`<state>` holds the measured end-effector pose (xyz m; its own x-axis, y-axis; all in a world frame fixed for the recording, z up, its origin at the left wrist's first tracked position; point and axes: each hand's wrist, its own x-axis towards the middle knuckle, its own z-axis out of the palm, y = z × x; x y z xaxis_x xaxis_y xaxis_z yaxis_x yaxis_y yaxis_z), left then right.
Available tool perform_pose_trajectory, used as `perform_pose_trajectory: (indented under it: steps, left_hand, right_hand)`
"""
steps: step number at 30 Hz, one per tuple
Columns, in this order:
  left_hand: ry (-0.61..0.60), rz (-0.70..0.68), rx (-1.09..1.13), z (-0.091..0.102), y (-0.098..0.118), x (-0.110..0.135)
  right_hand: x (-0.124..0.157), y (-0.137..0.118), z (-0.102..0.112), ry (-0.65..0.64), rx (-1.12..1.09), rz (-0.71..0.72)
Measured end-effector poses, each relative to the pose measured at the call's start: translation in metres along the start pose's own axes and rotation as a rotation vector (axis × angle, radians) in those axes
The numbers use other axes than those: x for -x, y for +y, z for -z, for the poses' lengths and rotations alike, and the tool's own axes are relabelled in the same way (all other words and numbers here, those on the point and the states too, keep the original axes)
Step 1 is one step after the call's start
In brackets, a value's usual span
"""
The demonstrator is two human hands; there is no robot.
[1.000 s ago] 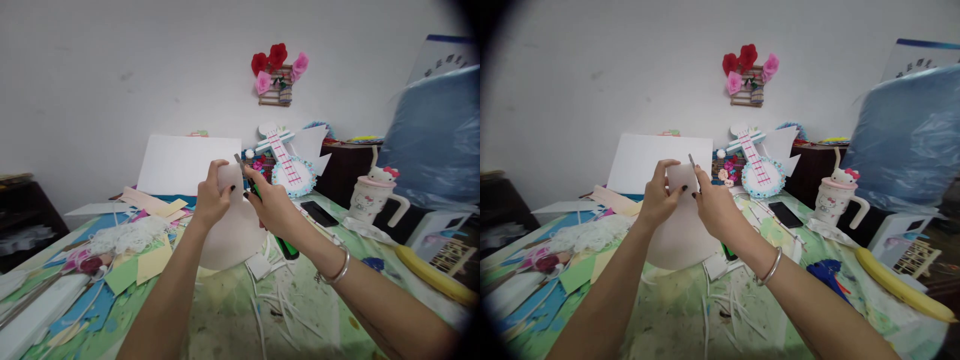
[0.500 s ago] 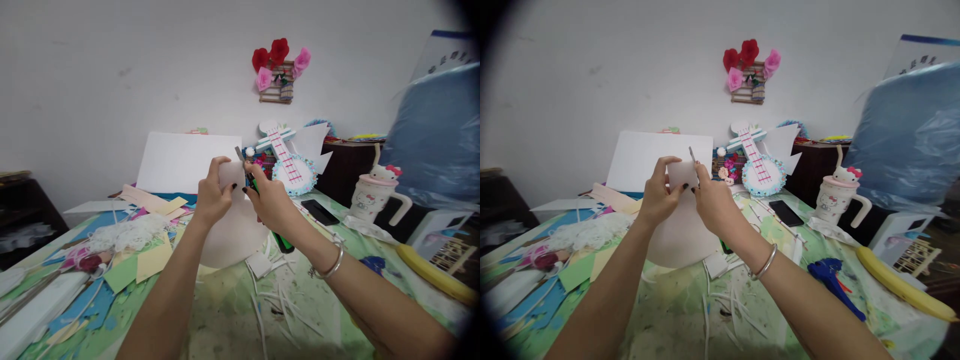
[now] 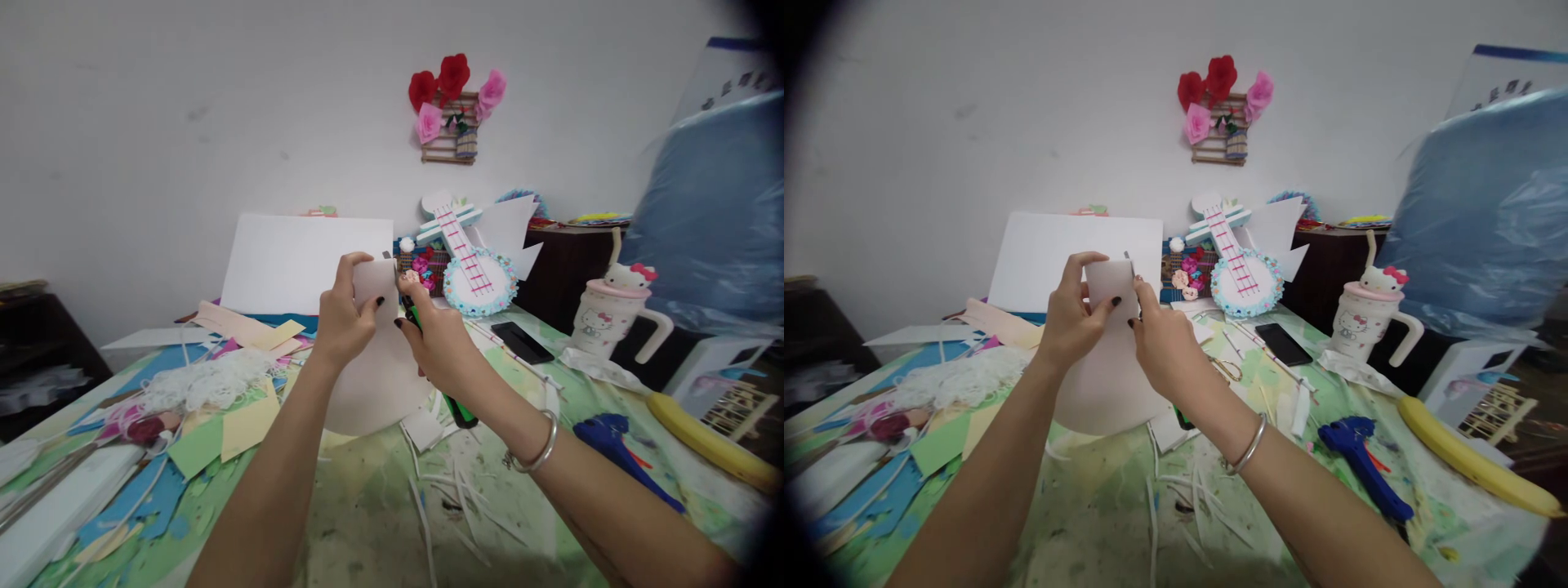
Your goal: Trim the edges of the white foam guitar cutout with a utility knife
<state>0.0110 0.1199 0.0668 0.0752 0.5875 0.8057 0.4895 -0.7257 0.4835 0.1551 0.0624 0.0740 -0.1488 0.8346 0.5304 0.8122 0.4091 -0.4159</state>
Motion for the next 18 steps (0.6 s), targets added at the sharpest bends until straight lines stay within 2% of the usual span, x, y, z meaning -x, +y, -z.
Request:
perform_pose_trajectory:
  steps: [18]
  left_hand:
    - [0.037, -0.058, -0.204, 0.000, 0.006, 0.001]
  right_hand:
    - [0.013, 0.008, -0.013, 0.021, -0.036, -0.007]
